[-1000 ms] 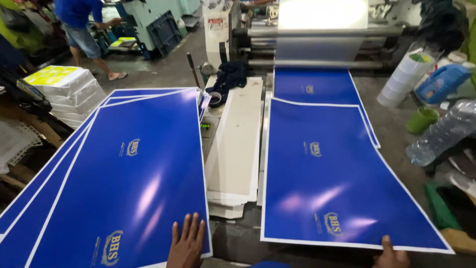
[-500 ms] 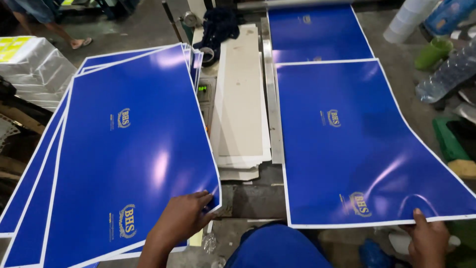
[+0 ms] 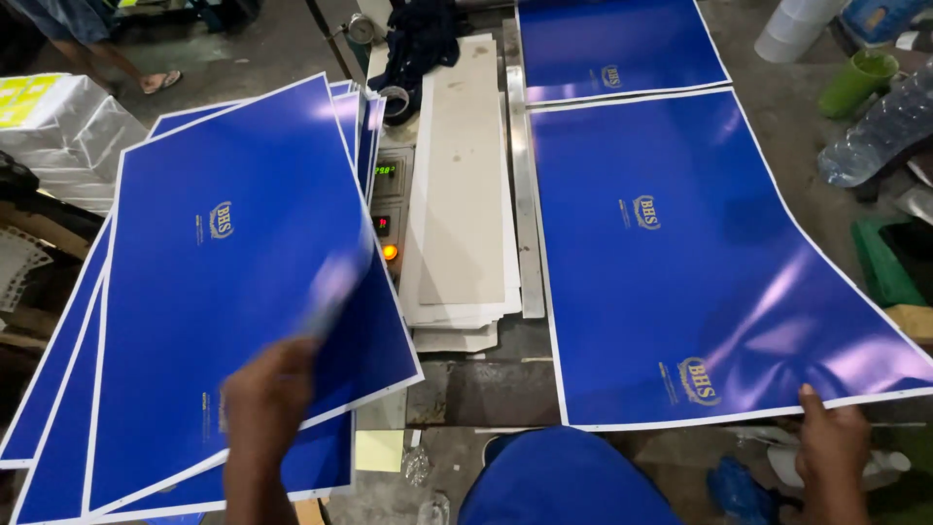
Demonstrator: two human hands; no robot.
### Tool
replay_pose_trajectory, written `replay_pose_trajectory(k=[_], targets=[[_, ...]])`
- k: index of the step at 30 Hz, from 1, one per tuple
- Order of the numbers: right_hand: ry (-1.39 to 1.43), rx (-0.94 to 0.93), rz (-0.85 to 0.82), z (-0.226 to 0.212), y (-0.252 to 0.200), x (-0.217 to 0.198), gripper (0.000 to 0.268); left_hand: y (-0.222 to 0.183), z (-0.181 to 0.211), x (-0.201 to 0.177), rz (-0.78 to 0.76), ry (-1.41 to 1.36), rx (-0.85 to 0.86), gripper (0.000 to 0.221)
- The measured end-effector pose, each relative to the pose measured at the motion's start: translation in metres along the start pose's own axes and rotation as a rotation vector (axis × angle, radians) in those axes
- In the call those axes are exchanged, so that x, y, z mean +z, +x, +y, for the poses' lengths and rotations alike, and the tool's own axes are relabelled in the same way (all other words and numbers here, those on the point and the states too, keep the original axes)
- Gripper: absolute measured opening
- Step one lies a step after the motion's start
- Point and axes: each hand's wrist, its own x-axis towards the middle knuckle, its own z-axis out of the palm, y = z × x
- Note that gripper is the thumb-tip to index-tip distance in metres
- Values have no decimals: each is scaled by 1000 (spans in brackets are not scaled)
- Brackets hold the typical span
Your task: Organizing and stacking large blue printed sheets coming from a machine in a print shop.
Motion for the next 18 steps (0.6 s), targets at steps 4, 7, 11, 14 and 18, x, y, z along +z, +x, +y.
replay_pose_trajectory(k=[4, 7, 11, 14, 18], targets=[[16, 5, -80, -6, 20, 26, 33, -19, 27, -20, 620, 195, -128, 14], [92, 13, -75, 6, 52, 51, 30, -28, 47, 6, 652, 242, 194, 8], [157, -9, -124, -9, 75, 81, 30, -12, 91, 34, 461, 89, 259, 9], [156, 253, -125, 87, 118, 52, 28, -29, 72, 69, 761, 57, 121, 8], [-194, 407, -616, 161, 180, 48, 56, -13, 90, 126, 850, 6, -185, 22]])
